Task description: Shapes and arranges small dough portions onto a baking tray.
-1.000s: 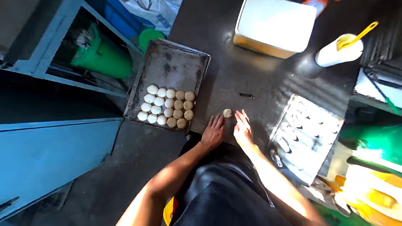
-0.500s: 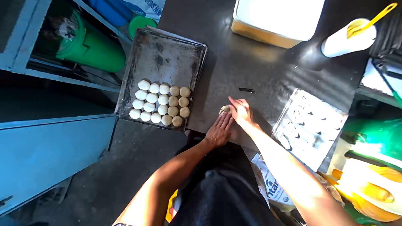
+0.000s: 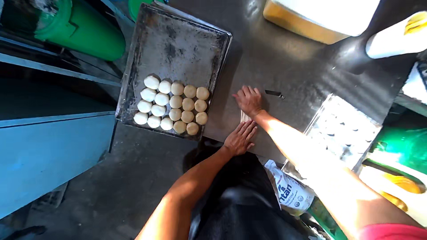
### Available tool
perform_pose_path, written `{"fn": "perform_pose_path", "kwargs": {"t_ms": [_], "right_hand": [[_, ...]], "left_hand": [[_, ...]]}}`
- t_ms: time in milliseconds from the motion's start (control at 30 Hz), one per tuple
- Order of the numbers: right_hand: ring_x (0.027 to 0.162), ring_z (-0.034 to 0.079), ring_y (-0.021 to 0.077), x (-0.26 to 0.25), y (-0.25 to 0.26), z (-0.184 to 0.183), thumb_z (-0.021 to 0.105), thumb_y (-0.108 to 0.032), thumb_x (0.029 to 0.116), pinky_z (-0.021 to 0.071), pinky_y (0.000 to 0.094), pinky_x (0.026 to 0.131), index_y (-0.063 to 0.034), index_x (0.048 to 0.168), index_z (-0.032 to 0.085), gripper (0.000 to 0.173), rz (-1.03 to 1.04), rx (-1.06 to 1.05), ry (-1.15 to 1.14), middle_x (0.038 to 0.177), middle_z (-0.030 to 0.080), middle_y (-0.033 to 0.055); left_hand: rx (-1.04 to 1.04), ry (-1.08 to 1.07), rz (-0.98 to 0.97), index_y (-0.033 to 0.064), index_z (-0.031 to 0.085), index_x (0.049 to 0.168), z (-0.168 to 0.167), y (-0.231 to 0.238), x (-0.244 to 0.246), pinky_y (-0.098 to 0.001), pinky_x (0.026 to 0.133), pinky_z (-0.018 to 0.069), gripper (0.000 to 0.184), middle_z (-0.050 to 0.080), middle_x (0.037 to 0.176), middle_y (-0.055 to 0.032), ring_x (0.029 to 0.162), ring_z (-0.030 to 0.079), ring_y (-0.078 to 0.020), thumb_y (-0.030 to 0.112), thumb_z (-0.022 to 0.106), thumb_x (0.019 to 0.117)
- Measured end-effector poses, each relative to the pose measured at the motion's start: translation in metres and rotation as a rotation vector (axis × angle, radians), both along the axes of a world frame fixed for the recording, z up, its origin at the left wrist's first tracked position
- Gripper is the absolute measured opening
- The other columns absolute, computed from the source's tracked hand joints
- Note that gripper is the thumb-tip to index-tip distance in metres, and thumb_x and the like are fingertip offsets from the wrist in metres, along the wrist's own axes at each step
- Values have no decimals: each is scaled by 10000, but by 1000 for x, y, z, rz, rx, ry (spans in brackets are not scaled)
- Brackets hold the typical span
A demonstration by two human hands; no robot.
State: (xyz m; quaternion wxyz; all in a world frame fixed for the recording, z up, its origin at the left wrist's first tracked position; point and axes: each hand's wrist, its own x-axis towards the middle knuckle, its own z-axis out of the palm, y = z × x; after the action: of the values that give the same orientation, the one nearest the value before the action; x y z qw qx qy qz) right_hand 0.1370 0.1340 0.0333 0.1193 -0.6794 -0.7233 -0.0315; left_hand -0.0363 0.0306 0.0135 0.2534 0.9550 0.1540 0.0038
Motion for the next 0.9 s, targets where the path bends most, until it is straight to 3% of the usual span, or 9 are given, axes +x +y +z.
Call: {"fn": "perform_pose_path", "kwargs": {"t_ms": [200, 267, 300, 367, 467, 667, 800, 867, 900], "right_hand": [[736, 671, 337, 23, 45, 5, 433, -494, 1074, 507, 507, 703, -24, 728, 621, 613, -20, -14, -46, 731, 656, 155], [1073, 638, 380, 16, 49, 0, 408, -479, 1084, 450, 599, 1000, -51, 986, 675, 515, -98, -40, -44, 1043, 673, 182], [1312, 544, 393, 19, 54, -1, 374, -497, 1083, 318, 657, 1157, -106, 1219, 676, 513, -104, -110, -37, 1301, 635, 179], [1553, 236, 387, 35, 66, 0, 279, -549, 1067, 90, 728, 1215, -237, 1540, 465, 597, -133, -257, -53, 1643, 362, 128], [1577, 184, 346, 38, 83, -7, 257, -500, 1086, 77, 731, 1212, -275, 1572, 417, 559, -271, -226, -42, 1677, 316, 67], [1525, 299, 382, 48, 111, -9, 296, -490, 1087, 130, 684, 1229, -192, 1507, 502, 554, -316, -162, -11, 1583, 444, 138], [1602, 16, 341, 5, -6, 15, 257, -554, 1069, 49, 675, 1258, -31, 1642, 151, 783, -156, -313, 53, 1728, 56, 175], [1602, -4, 343, -29, -115, 23, 421, -385, 1002, 41, 670, 1272, 17, 1626, 171, 783, -74, -370, 145, 1726, 32, 191], [1600, 53, 348, -43, -163, 22, 450, -401, 992, 75, 673, 1274, 14, 1593, 302, 745, -62, -364, 168, 1719, 110, 189]], "left_hand": [[14, -5, 14, 103, 217, 1643, -1, 1, 2, -514, 1295, 108, 744, 120, 1726, -116, 1600, 75, -267, 556, 305, 1058], [13, -5, 27, 110, 208, 1646, -2, 4, 2, -522, 1295, 110, 749, 112, 1729, -102, 1601, 64, -260, 562, 306, 1058], [12, -2, 29, 113, 207, 1646, -1, 4, 1, -524, 1294, 107, 748, 111, 1730, -96, 1602, 62, -254, 564, 306, 1059], [15, -16, 21, 116, 214, 1646, 0, 3, 2, -527, 1296, 102, 746, 116, 1730, -90, 1602, 60, -250, 565, 310, 1057], [15, -27, 32, 121, 234, 1642, 2, 4, 3, -519, 1295, 107, 736, 134, 1729, -75, 1601, 73, -235, 558, 323, 1057], [-42, -116, 29, 157, 300, 1626, 4, 7, -1, -517, 1296, 136, 657, 223, 1710, -50, 1592, 141, -232, 471, 413, 1061], [-256, -369, 439, 121, 496, 1508, 32, 15, -16, -461, 1214, 390, 530, 477, 1563, -132, 1470, 431, -268, 253, 631, 1012], [-354, -301, 632, 74, 468, 1514, 45, 23, -19, -436, 1131, 478, 552, 488, 1529, -169, 1385, 519, -275, 284, 619, 1026], [-362, -265, 647, 67, 490, 1496, 43, 26, -20, -428, 1106, 497, 529, 524, 1482, -167, 1341, 551, -270, 302, 602, 1036]]}}
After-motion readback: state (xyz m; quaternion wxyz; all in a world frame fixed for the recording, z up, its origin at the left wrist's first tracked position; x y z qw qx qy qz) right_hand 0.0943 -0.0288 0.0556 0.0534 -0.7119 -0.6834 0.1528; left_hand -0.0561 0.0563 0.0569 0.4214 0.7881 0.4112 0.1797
